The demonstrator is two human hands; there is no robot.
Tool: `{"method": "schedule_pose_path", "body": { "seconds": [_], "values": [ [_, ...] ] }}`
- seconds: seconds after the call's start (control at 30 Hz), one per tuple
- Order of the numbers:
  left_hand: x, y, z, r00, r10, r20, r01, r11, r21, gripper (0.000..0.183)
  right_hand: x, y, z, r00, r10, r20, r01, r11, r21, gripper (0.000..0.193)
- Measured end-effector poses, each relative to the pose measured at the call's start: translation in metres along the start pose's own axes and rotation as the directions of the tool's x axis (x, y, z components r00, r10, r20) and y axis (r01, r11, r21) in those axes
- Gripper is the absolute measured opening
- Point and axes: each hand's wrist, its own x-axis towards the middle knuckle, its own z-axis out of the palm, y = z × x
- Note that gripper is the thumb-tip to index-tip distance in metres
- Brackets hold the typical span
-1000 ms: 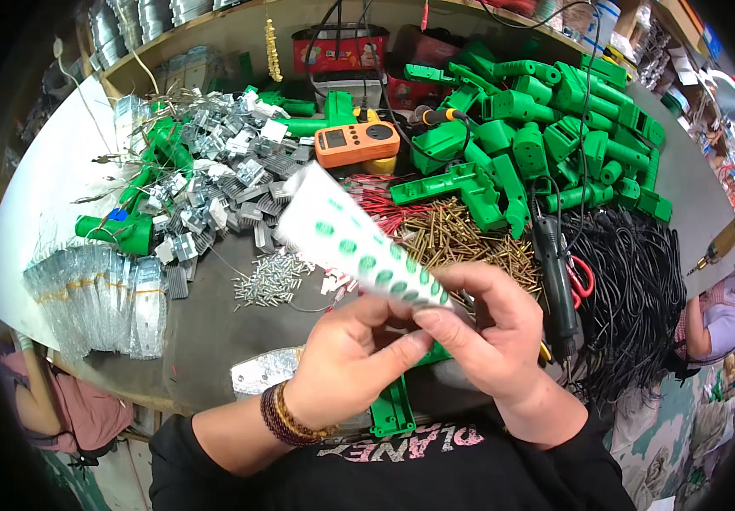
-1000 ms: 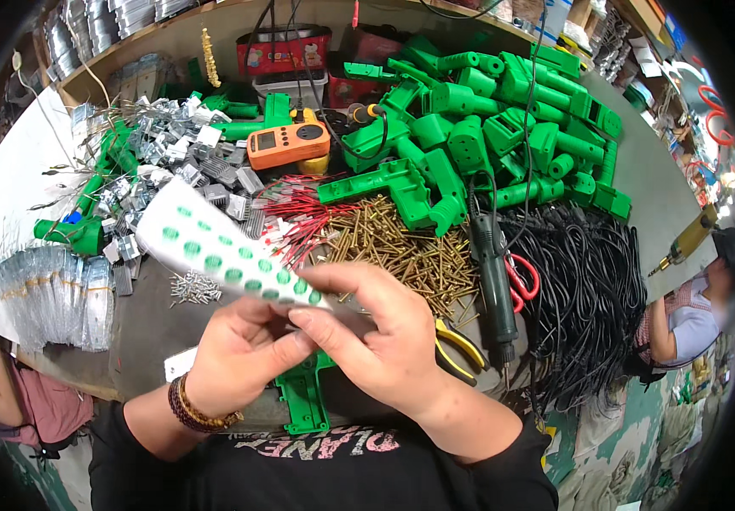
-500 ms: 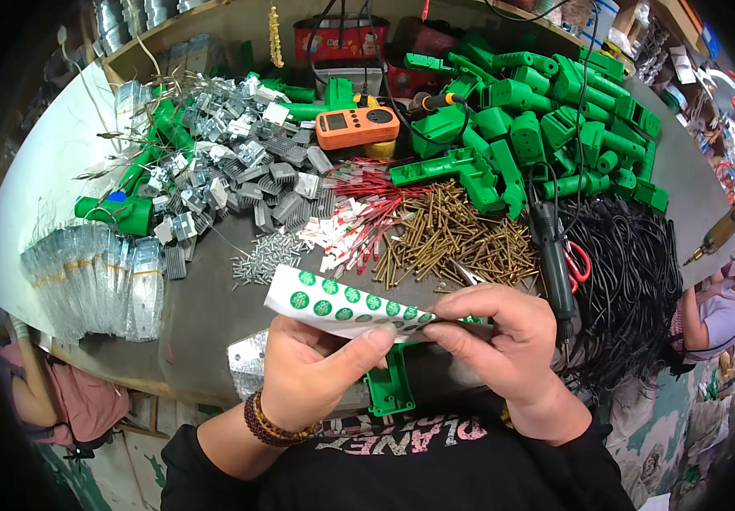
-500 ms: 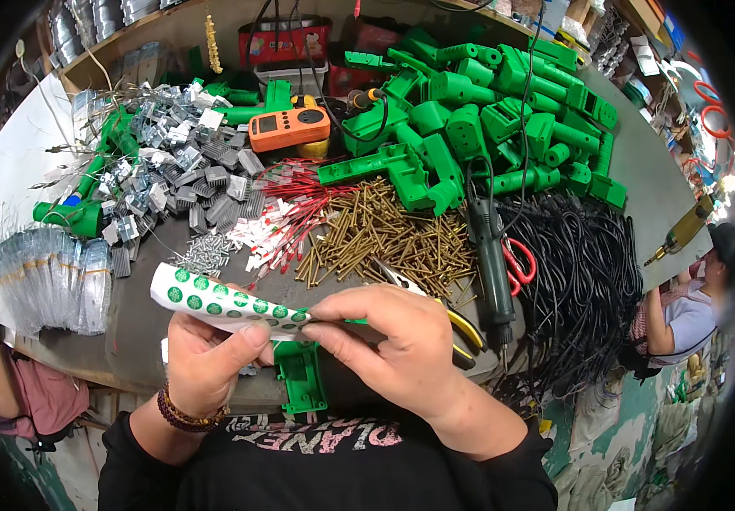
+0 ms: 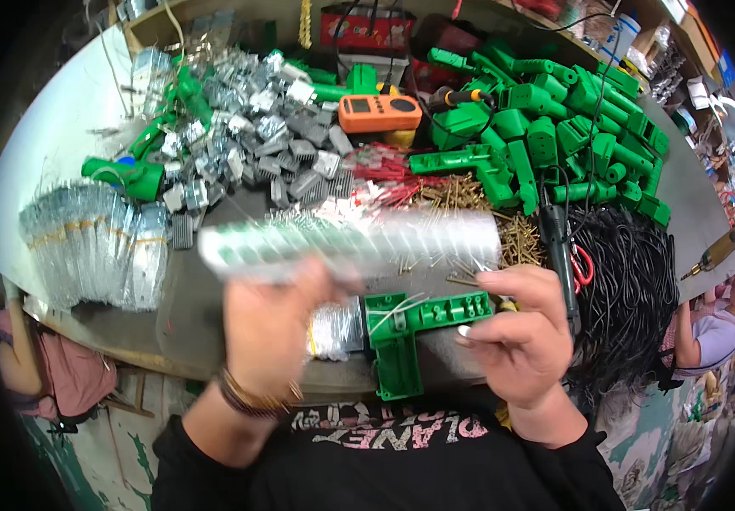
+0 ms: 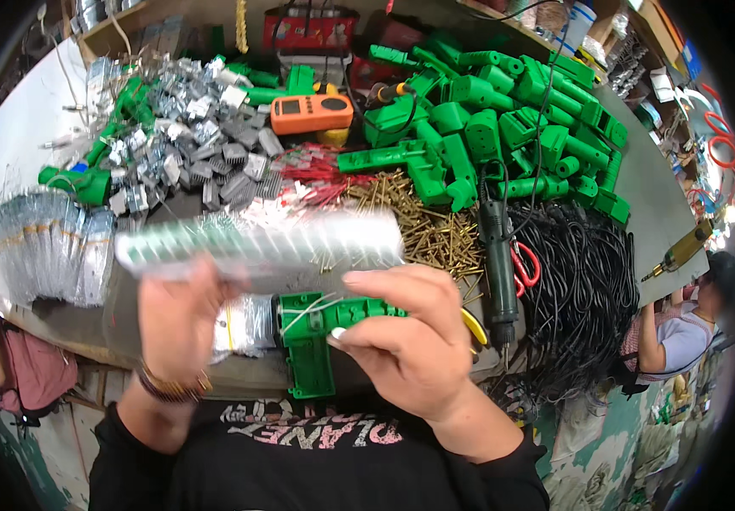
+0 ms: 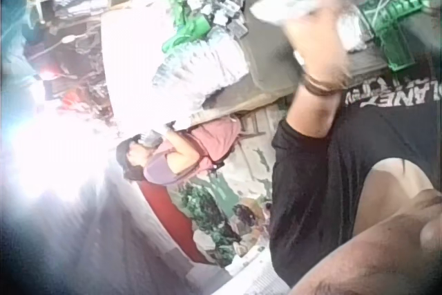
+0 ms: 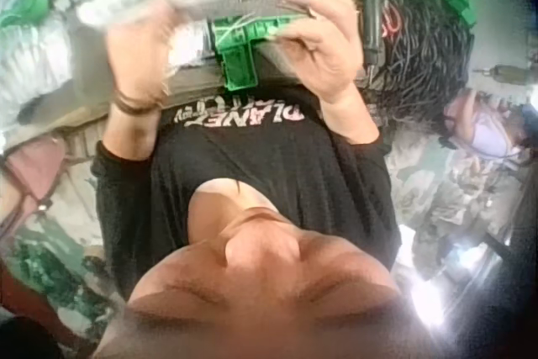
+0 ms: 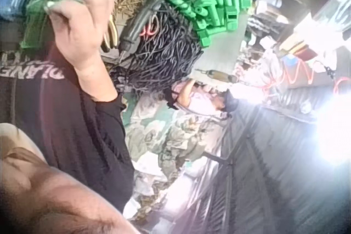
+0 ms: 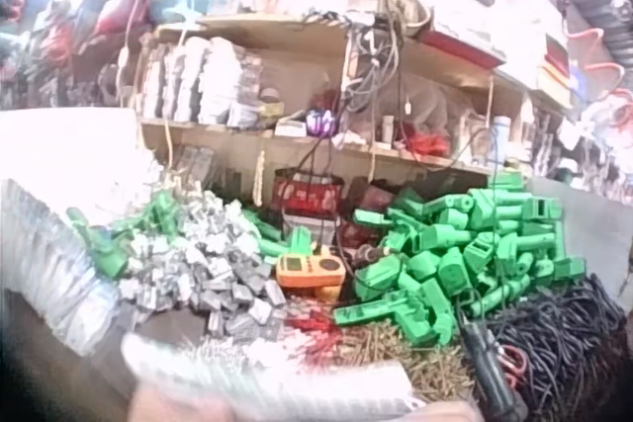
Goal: Assembling and soldering electronic components within a green plastic toy gun housing at a workbench.
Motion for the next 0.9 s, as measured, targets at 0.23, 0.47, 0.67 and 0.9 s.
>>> {"method": "schedule_pose_path", "body": {
  "seconds": [0.23, 0.47, 0.67, 0.9],
  "values": [
    [-0.01, -0.013, -0.028, 0.793, 0.08, 0.604, -0.603, 0.242, 0.76, 0.073, -0.053, -0.006, 0.006, 0.813, -0.083, 0.576, 0.004, 0.991, 0.137, 0.021],
    [-0.003, -0.031, -0.036, 0.784, 0.131, 0.606, -0.617, 0.271, 0.739, 0.074, -0.069, -0.011, 0.021, 0.862, -0.113, 0.494, 0.103, 0.994, 0.048, 0.014],
    [-0.006, -0.03, -0.035, 0.793, 0.091, 0.602, -0.601, 0.273, 0.751, 0.07, -0.035, 0.033, 0.001, 0.875, 0.203, 0.439, -0.042, 0.936, -0.348, 0.045],
    [0.004, 0.002, -0.028, 0.752, -0.107, 0.65, -0.615, 0.242, 0.751, 0.057, 0.004, 0.067, -0.018, 0.787, 0.164, 0.594, -0.039, 0.975, -0.217, 0.029]
  ]
}}
